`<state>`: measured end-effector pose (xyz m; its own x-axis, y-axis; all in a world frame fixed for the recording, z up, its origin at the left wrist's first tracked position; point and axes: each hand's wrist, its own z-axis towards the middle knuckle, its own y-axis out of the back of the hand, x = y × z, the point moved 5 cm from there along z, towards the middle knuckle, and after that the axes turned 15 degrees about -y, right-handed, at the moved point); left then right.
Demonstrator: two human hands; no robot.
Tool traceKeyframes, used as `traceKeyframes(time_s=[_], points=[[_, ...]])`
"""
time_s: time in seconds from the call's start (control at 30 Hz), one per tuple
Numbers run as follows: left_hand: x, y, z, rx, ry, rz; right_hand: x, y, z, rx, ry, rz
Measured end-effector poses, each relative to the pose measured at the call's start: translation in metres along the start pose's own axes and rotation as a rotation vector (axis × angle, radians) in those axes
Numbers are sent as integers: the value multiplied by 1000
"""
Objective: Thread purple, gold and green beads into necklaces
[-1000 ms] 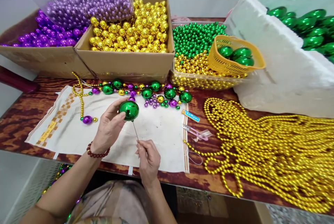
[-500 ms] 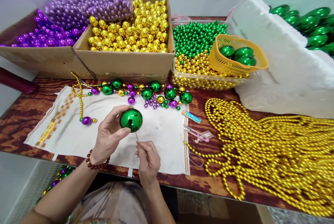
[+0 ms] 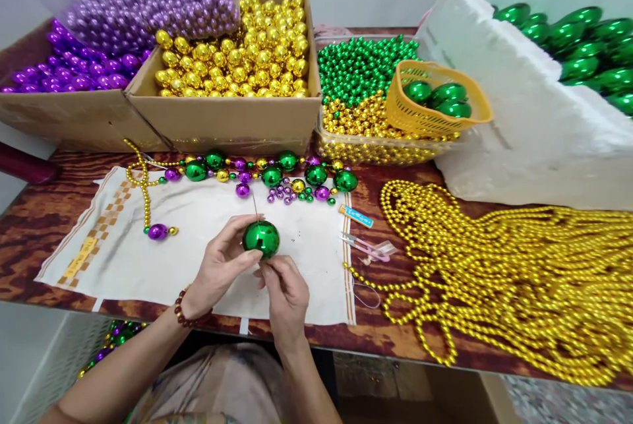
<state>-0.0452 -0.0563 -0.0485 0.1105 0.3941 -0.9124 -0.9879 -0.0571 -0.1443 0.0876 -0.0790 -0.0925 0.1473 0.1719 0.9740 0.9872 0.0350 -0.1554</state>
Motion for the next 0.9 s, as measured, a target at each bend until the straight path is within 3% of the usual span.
traceKeyframes(time_s=[0.17, 0.3, 0.4, 0.47, 0.53, 0.63, 0.73, 0.8, 0.9], points=[[12, -8, -5, -50, 44, 29, -12, 12, 3, -22, -230, 95], [20, -20, -13, 71, 98, 50, -19, 22, 6, -82, -274, 112], [33, -16, -4, 169, 104, 97, -21, 35, 11, -113, -251, 94], [44, -4, 15, 167, 61, 260, -23, 46, 16, -144, -238, 62], [57, 8, 37, 198, -6, 572, -24, 55, 19, -164, -233, 38], [79, 10, 62, 415, -55, 1015, -25, 62, 20, -166, -228, 27], [95, 3, 69, 563, -53, 1232, -28, 62, 16, -159, -236, 29], [99, 1, 71, 557, -50, 1255, -32, 62, 13, -152, -248, 26], [93, 5, 72, 398, -45, 1043, -36, 65, 10, -146, -262, 19]])
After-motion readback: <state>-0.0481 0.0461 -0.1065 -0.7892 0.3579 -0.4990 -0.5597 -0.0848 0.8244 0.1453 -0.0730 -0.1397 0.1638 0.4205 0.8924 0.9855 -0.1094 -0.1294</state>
